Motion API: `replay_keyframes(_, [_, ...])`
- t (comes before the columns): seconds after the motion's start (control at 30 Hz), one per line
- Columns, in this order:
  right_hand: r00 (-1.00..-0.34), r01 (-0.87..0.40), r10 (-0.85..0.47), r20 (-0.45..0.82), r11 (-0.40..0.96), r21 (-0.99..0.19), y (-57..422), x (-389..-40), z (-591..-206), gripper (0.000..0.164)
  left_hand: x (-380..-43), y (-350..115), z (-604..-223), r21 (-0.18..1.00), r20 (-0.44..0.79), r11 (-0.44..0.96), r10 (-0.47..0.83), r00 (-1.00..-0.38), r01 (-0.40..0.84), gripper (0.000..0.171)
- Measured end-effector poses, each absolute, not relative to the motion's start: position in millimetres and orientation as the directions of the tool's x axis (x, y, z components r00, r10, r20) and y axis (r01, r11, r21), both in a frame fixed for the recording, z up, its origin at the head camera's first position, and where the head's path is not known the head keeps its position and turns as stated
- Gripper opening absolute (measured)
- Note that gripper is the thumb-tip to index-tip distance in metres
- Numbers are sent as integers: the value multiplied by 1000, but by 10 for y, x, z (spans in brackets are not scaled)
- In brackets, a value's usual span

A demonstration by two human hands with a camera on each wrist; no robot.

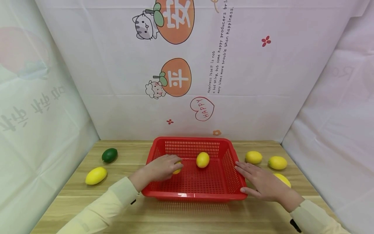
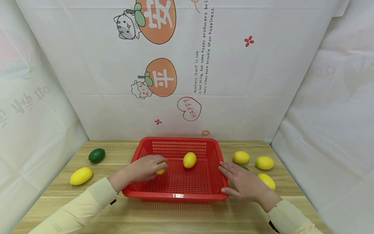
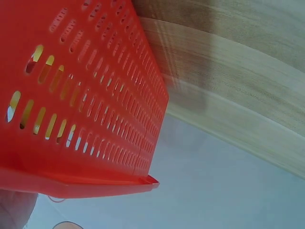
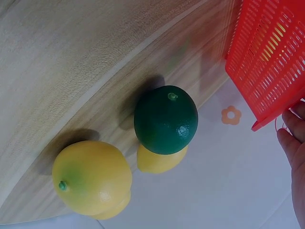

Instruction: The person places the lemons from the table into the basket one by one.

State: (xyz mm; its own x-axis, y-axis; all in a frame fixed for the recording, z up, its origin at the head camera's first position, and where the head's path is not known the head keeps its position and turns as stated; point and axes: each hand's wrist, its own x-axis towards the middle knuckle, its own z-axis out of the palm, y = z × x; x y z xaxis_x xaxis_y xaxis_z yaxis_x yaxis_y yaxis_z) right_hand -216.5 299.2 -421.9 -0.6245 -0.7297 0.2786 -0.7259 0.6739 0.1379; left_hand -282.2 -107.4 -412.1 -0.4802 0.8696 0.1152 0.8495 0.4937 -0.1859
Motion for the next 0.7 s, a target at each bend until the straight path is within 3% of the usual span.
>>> replay_keyframes(0.7, [-617,-733,-733,287,668,130,2994,-2170,-4240,68,-2819,-1102,-4109,-181,152,491,870,-469,852,44])
